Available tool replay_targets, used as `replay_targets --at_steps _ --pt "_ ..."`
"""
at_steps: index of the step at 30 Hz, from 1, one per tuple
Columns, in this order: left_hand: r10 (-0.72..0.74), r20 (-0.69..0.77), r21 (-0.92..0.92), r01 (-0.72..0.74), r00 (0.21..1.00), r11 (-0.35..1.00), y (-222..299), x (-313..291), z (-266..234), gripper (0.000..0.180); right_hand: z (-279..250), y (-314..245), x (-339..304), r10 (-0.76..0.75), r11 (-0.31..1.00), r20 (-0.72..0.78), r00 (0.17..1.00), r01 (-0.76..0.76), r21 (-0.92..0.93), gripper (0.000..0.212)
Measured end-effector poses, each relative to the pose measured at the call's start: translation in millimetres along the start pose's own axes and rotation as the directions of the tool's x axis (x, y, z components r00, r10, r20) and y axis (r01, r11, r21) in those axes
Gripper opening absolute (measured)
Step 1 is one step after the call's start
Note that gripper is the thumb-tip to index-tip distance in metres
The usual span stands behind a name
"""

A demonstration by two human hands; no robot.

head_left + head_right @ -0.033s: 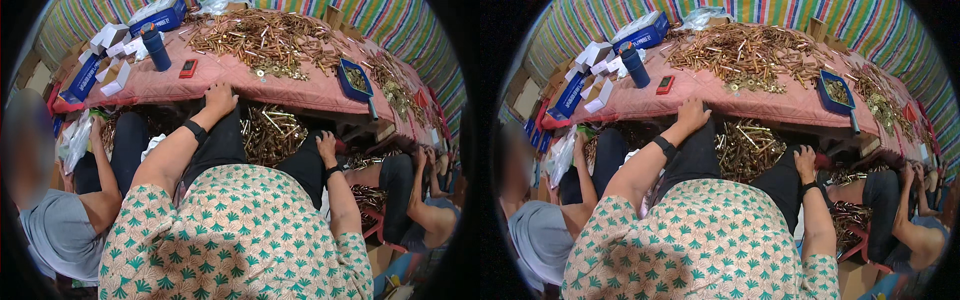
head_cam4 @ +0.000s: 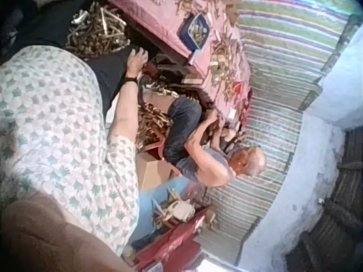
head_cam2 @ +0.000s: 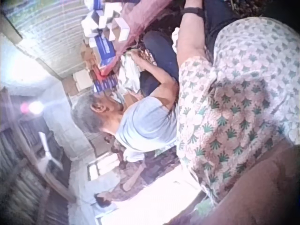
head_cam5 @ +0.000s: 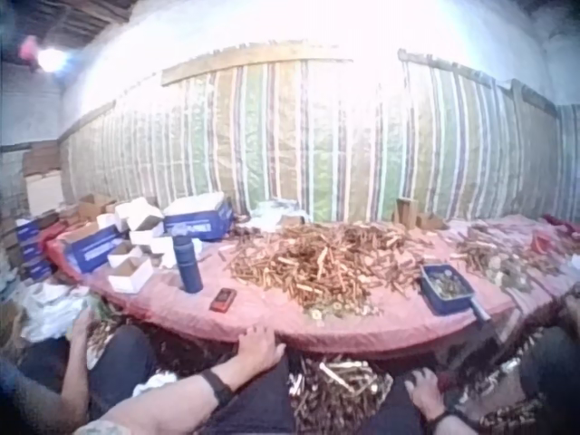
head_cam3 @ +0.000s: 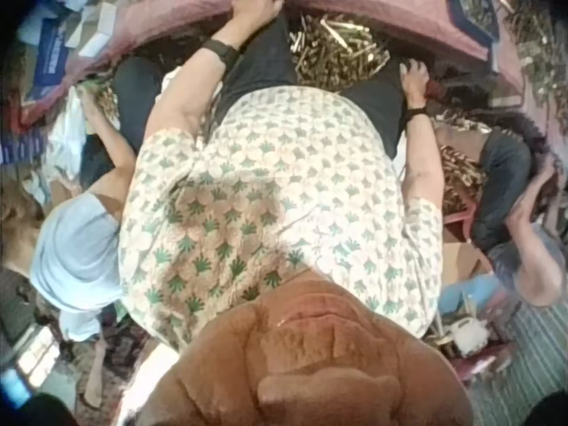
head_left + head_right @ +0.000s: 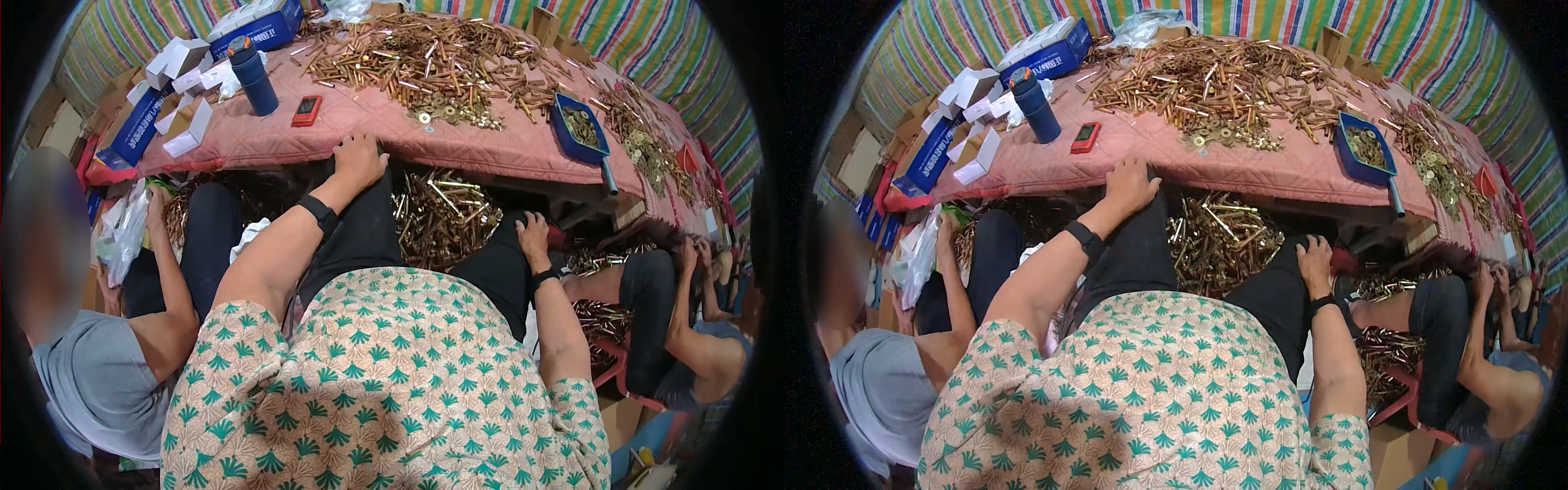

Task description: Sorting and assembling small metal tubes and washers on a table.

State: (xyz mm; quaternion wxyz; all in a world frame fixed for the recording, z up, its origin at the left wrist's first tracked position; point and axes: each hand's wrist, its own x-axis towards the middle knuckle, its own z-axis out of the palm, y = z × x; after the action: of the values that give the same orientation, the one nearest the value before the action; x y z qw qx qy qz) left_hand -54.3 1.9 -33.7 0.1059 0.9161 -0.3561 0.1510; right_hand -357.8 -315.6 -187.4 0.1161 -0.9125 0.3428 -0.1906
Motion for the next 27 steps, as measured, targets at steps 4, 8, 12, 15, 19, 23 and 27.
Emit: replay_targets --at_steps 4,8,12,15,19,23,27 --pt "0.008 0.032 0.0 -0.008 0.999 1.0 2 1 -2 0.05 2 0 1 0.002 1.0 -0.006 1.0 -0.001 0.007 0.046" --pt "-0.002 0.047 0.021 0.001 0.999 1.0 0 3 -2 0.05 3 -1 6 0.037 0.999 0.027 0.999 -0.036 -0.027 0.044" --pt "0.015 -0.02 0.036 -0.014 1.0 0.999 -3 4 4 0.05 -1 -4 6 0.026 1.0 0.032 0.999 -0.026 0.008 0.045" --pt "0.027 -0.023 0.042 -0.026 0.999 0.999 -2 4 4 0.049 -3 -7 4 0.085 0.996 0.06 0.995 -0.086 0.003 0.046" --pt "0.058 -0.043 0.046 -0.056 0.997 0.997 -1 2 5 0.047 -1 -4 4 0.11 0.994 0.063 0.992 -0.111 0.002 0.046" --pt "0.066 -0.041 0.057 -0.064 0.997 0.996 -3 1 7 0.046 0 -4 5 0.124 0.992 0.076 0.989 -0.124 0.005 0.046" --pt "0.077 -0.049 0.053 -0.074 0.996 0.996 -3 0 7 0.046 1 -3 5 0.109 0.994 0.065 0.992 -0.11 0.006 0.045"
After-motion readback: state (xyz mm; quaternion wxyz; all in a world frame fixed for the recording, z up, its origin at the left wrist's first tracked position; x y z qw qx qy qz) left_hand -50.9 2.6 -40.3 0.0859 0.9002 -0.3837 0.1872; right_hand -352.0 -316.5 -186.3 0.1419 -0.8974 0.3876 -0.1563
